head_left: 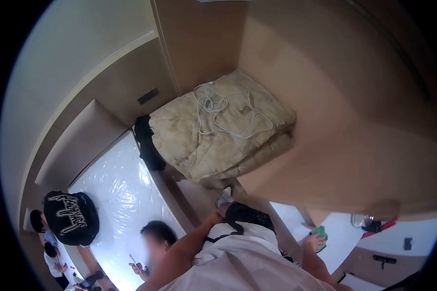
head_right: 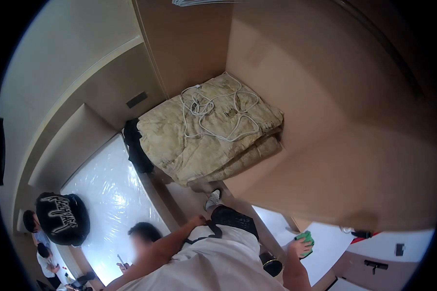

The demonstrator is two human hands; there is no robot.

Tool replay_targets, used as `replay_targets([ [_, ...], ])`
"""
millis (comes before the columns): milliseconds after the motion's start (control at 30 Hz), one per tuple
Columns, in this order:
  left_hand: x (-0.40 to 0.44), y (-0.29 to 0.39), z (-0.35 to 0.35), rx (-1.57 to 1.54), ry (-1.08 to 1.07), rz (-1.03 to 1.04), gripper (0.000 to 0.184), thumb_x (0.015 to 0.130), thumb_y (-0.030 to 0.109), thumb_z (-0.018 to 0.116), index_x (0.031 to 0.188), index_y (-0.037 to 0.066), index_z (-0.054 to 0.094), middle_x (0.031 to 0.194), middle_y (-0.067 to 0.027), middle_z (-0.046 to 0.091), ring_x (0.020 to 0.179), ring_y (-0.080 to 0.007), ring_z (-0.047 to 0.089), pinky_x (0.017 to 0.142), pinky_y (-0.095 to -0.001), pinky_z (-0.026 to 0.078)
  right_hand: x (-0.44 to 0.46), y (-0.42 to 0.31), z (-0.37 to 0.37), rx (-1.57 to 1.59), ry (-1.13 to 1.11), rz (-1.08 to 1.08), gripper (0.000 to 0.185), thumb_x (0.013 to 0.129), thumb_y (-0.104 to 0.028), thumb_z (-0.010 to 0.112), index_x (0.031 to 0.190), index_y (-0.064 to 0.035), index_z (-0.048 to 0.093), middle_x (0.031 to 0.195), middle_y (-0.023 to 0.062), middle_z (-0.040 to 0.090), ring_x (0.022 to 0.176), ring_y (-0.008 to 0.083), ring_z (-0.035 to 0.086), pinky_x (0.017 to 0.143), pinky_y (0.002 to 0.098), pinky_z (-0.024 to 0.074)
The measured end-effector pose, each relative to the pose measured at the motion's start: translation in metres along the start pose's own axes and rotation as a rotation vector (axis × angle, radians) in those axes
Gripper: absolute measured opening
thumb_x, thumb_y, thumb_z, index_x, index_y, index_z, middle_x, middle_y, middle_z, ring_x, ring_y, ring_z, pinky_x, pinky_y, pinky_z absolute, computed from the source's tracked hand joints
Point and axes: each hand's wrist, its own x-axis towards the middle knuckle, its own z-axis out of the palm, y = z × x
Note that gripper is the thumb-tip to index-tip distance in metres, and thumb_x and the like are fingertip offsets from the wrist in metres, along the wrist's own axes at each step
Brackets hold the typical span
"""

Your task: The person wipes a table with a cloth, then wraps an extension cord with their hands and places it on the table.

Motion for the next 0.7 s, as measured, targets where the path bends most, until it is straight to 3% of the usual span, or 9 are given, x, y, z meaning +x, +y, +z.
replay_targets([
  [33,0.009,-0.002,-0.013,-0.038,0.037,-0.038,0.044,0.088,0.041,0.064,0.116,0.008,0.073,0.116,-0.0208,0.071,0.111,-0.036,0.068,0.098,-0.0441,0.051,0.003,-0.003,0.005,-0.004,-0.004,0.026,0.065,0.104,-0.054,0.031,0.158,-0.0179,0.03,0.168,0.0067,0.018,0.153,0.0344,0.019,0.118,0.0622,0.0185],
  [133,0.014,0.001,-0.071,0.048,0.129,-0.133,0.045,0.091,0.041,0.058,0.118,0.008,0.072,0.119,-0.0209,0.07,0.115,-0.0386,0.065,0.099,-0.0463,0.05,0.006,-0.025,-0.017,-0.567,-0.237,-0.182,0.058,0.103,-0.044,0.039,0.154,-0.0178,0.033,0.167,0.0122,0.019,0.152,0.0378,0.018,0.118,0.0602,0.0227],
  [167,0.018,0.009,-0.089,0.071,0.177,-0.161,0.044,0.091,0.04,0.057,0.117,0.008,0.072,0.119,-0.0211,0.07,0.114,-0.0388,0.065,0.099,-0.0468,0.05,0.031,-0.021,0.01,-0.416,-0.208,-0.13,0.056,0.101,-0.038,0.045,0.152,-0.0181,0.035,0.163,0.0197,0.025,0.15,0.0401,0.022,0.118,0.061,0.0217],
  [200,0.016,0.016,-0.104,0.097,0.214,-0.196,0.043,0.091,0.038,0.056,0.116,0.008,0.072,0.118,-0.0213,0.07,0.114,-0.039,0.065,0.099,-0.0473,0.05,0.018,-0.036,-0.013,-0.387,-0.215,-0.133,0.056,0.098,-0.037,0.051,0.146,-0.011,0.042,0.156,0.0225,0.035,0.145,0.0404,0.03,0.115,0.0589,0.0286],
  [333,0.064,0.02,-0.176,0.191,0.301,-0.137,0.04,0.09,0.035,0.054,0.113,0.008,0.073,0.118,-0.0221,0.07,0.112,-0.0397,0.066,0.097,-0.0481,0.052,0.024,-0.045,-0.026,-0.451,-0.252,-0.184,0.06,0.098,-0.047,0.05,0.146,-0.0122,0.043,0.152,0.021,0.041,0.141,0.0406,0.037,0.111,0.0592,0.0326],
  [400,0.129,-0.004,-0.192,-0.006,0.324,-0.172,0.042,0.088,0.037,0.057,0.103,0.001,0.073,0.113,-0.0276,0.069,0.105,-0.0421,0.067,0.094,-0.0498,0.053,0.03,-0.025,-0.026,-0.513,-0.287,-0.242,0.063,0.098,-0.052,0.05,0.147,-0.0127,0.044,0.15,0.0202,0.044,0.138,0.0407,0.04,0.109,0.0594,0.0346],
  [500,0.169,0.039,-0.268,-0.107,0.215,0.05,0.042,0.085,0.035,0.062,0.099,-0.004,0.071,0.107,-0.0305,0.069,0.102,-0.0435,0.068,0.09,-0.0498,0.052,0.031,0.014,-0.018,-0.583,-0.328,-0.319,0.066,0.098,-0.059,0.049,0.147,-0.0136,0.045,0.147,0.0191,0.049,0.135,0.0409,0.045,0.106,0.0596,0.0376],
  [600,0.23,0.078,-0.328,-0.403,0.371,0.123,0.034,0.082,0.027,0.067,0.096,-0.004,0.066,0.086,-0.0245,0.07,0.086,-0.0416,0.068,0.083,-0.0483,0.053,-0.041,-0.019,-0.037,-0.5,-0.372,-0.357,0.06,0.099,-0.056,0.049,0.141,-0.0125,0.047,0.14,0.0183,0.051,0.129,0.0387,0.047,0.103,0.0572,0.039],
  [700,0.288,0.104,-0.384,-0.484,0.486,0.194,0.031,0.082,0.026,0.069,0.101,0.002,0.067,0.099,-0.0251,0.069,0.098,-0.0392,0.064,0.088,-0.0465,0.052,-0.113,-0.053,-0.042,-0.368,-0.451,-0.428,0.054,0.1,-0.053,0.049,0.134,-0.0114,0.05,0.133,0.0176,0.052,0.123,0.0366,0.049,0.1,0.0549,0.0403],
])
